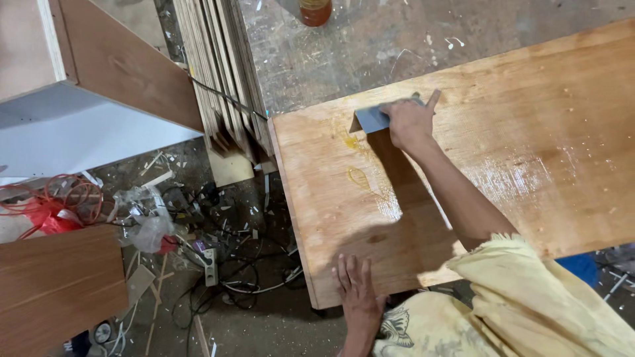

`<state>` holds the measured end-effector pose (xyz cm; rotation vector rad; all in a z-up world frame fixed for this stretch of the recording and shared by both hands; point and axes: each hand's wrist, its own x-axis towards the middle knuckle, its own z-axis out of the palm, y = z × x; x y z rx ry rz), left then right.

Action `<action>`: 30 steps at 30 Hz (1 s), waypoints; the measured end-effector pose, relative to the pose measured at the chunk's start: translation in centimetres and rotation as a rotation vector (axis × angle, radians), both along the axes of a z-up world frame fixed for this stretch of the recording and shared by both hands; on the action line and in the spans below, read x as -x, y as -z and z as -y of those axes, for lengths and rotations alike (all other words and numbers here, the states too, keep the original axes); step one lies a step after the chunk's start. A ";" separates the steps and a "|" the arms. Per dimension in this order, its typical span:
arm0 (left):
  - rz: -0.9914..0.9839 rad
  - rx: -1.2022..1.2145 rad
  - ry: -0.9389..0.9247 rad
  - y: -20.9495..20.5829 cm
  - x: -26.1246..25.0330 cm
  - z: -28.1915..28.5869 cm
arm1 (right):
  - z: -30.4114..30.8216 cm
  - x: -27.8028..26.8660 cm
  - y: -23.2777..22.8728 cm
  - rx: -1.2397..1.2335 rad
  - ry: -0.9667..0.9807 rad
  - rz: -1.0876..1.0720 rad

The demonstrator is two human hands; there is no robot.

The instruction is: The person sands a wooden board using a hand-held sanding block, applying a liquid from a bottle and spreading it with a scraper between sanding passes.

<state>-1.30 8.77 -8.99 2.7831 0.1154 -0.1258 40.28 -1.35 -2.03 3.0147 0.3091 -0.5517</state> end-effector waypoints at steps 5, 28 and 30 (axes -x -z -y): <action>-0.028 0.070 -0.006 -0.2 0.0 0.0 | -0.6 0.8 -2.6 0.003 0.026 -0.077; 0.217 0.046 0.082 -2.6 -0.9 0.4 | -0.5 2.8 -0.5 0.111 0.006 -0.153; 0.278 0.023 0.101 -2.7 -0.8 0.6 | 0.5 5.7 -1.0 0.106 -0.005 -0.144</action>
